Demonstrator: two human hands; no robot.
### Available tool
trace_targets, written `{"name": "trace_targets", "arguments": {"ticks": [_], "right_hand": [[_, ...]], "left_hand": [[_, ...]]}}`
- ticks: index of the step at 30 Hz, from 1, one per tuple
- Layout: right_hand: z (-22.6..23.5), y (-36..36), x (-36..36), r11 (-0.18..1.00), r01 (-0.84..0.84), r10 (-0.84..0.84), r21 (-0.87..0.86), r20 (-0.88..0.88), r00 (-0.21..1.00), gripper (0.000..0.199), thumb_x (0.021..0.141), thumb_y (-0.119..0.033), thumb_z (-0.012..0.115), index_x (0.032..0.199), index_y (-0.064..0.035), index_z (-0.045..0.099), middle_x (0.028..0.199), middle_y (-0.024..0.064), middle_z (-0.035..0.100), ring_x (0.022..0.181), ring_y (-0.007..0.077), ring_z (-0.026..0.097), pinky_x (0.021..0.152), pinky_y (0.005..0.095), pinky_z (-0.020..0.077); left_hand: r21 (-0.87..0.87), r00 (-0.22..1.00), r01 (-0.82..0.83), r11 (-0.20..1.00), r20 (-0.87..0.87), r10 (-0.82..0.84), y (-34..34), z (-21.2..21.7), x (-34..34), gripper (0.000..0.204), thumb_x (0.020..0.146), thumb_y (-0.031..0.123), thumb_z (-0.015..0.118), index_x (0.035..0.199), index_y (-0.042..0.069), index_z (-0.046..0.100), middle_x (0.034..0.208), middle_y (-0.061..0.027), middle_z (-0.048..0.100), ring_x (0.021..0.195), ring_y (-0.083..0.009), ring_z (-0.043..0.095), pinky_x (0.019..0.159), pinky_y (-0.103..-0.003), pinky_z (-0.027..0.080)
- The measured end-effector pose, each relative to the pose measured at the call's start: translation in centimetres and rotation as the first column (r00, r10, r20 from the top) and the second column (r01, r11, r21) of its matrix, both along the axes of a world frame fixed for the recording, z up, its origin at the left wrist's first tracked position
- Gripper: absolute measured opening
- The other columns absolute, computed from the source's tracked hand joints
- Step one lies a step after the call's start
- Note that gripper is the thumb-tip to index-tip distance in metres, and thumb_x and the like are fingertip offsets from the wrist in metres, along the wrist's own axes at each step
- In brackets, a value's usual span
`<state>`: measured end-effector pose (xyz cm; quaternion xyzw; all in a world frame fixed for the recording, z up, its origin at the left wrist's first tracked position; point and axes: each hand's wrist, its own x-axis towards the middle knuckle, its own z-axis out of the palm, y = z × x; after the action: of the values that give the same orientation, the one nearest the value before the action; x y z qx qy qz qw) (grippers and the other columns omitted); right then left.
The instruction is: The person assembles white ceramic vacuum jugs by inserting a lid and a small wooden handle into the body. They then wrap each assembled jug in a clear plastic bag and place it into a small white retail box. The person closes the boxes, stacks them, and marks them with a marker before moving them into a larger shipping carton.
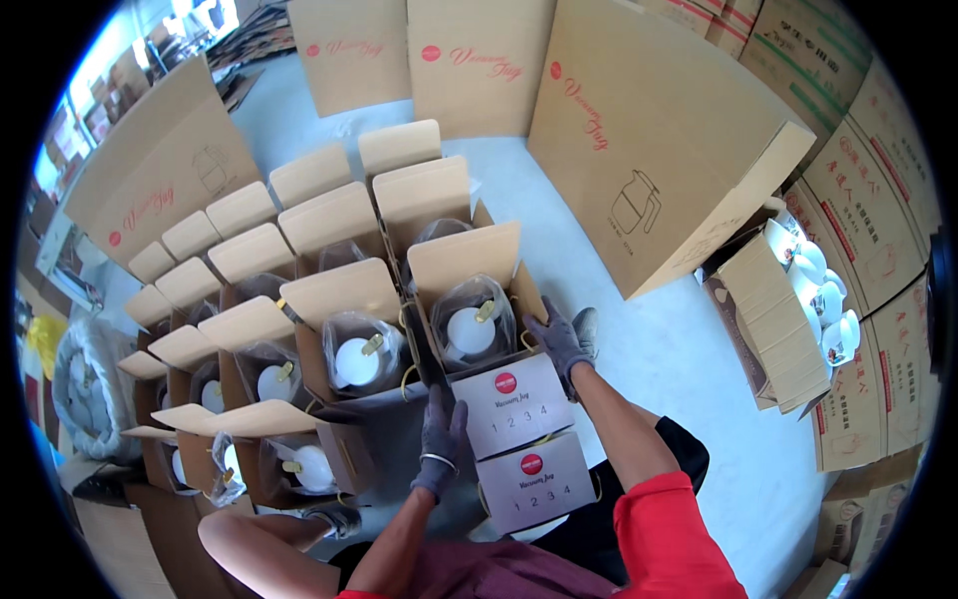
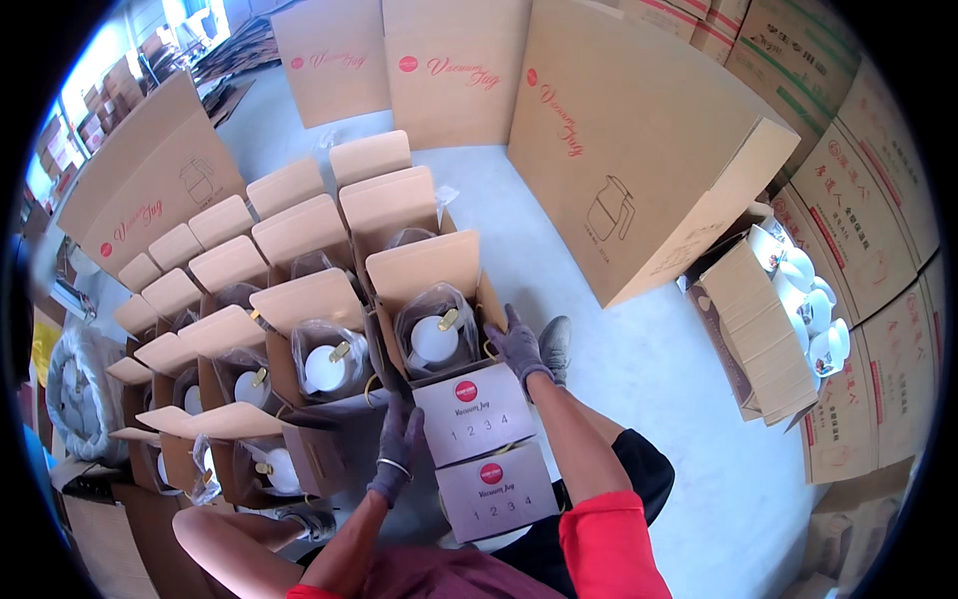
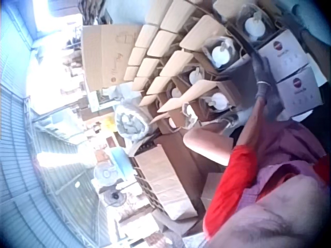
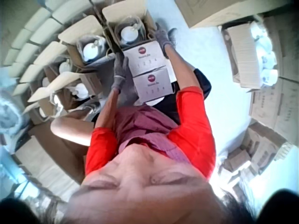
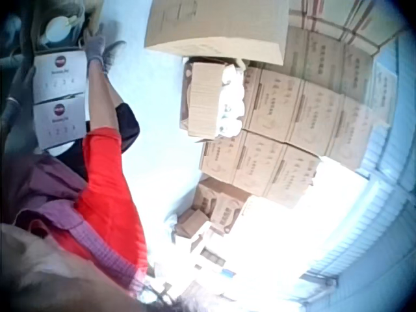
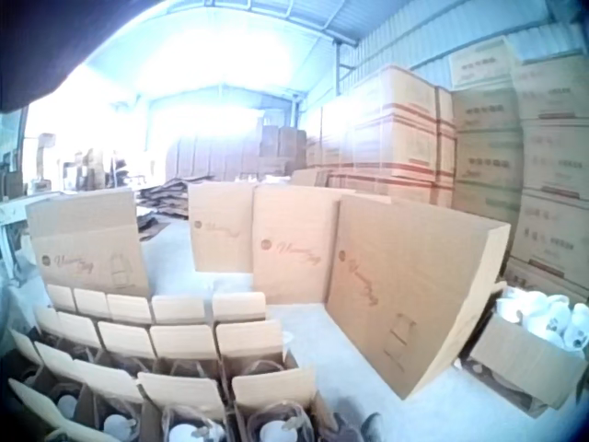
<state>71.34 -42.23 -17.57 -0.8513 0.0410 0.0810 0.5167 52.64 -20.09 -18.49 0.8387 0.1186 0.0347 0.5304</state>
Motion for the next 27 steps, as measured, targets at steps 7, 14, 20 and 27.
{"name": "trace_targets", "arguments": {"ticks": [7, 14, 20, 27], "right_hand": [[1.0, -2.2, -0.8, 0.714, -0.264, 0.309, -0.649, -0.047, 0.950, 0.059, 0.092, -0.031, 0.051, 0.145, -0.0104, 0.034, 0.113, 0.0245, 0.062, 0.102, 0.0405, 0.062, 0.087, 0.0482, 0.0478], [5.5, 1.6, -1.6, 0.630, -0.425, 0.724, -0.650, 0.293, 0.624, 0.058, 0.085, -0.029, 0.061, 0.139, -0.0173, 0.043, 0.120, 0.0197, 0.050, 0.104, 0.0379, 0.051, 0.089, 0.0507, 0.0473], [2.1, 3.1, -1.4, 0.466, -0.408, 0.768, -0.785, 0.131, 0.626, 0.046, 0.085, -0.025, 0.059, 0.130, -0.0311, 0.054, 0.120, 0.0180, 0.051, 0.107, 0.0376, 0.051, 0.086, 0.0484, 0.0505], [3.6, -1.5, -1.7, 0.709, -0.148, 0.262, 0.689, -0.062, 0.963, 0.041, 0.092, -0.019, 0.047, 0.131, -0.0065, 0.053, 0.121, 0.0163, 0.057, 0.110, 0.0272, 0.057, 0.093, 0.0387, 0.0495]], "left_hand": [[0.215, 0.994, 0.068, 0.974, 0.063, -0.084, -1.3, 0.3, 6.8, 0.080, 0.088, 0.039, 0.062, 0.150, 0.006, 0.022, 0.139, -0.0371, 0.035, 0.127, -0.0494, 0.040, 0.105, -0.049, 0.036], [0.312, 0.768, 0.602, 0.735, -0.480, -0.425, 1.5, 2.0, 10.9, 0.061, 0.092, 0.047, 0.050, 0.147, 0.028, 0.033, 0.108, -0.0220, 0.063, 0.096, -0.0416, 0.063, 0.082, -0.052, 0.050], [0.443, 0.565, -0.497, 0.746, 0.818, -0.109, 1.7, 14.1, 20.4, 0.050, 0.093, 0.030, 0.056, 0.134, 0.004, 0.046, 0.106, -0.0238, 0.063, 0.096, -0.0372, 0.062, 0.073, -0.045, 0.052], [0.354, 0.959, 0.221, 0.909, 0.089, -0.268, 2.1, 5.8, 14.9, 0.043, 0.087, 0.039, 0.064, 0.119, 0.011, 0.064, 0.101, -0.0182, 0.066, 0.088, -0.0366, 0.064, 0.078, -0.043, 0.051]]}}
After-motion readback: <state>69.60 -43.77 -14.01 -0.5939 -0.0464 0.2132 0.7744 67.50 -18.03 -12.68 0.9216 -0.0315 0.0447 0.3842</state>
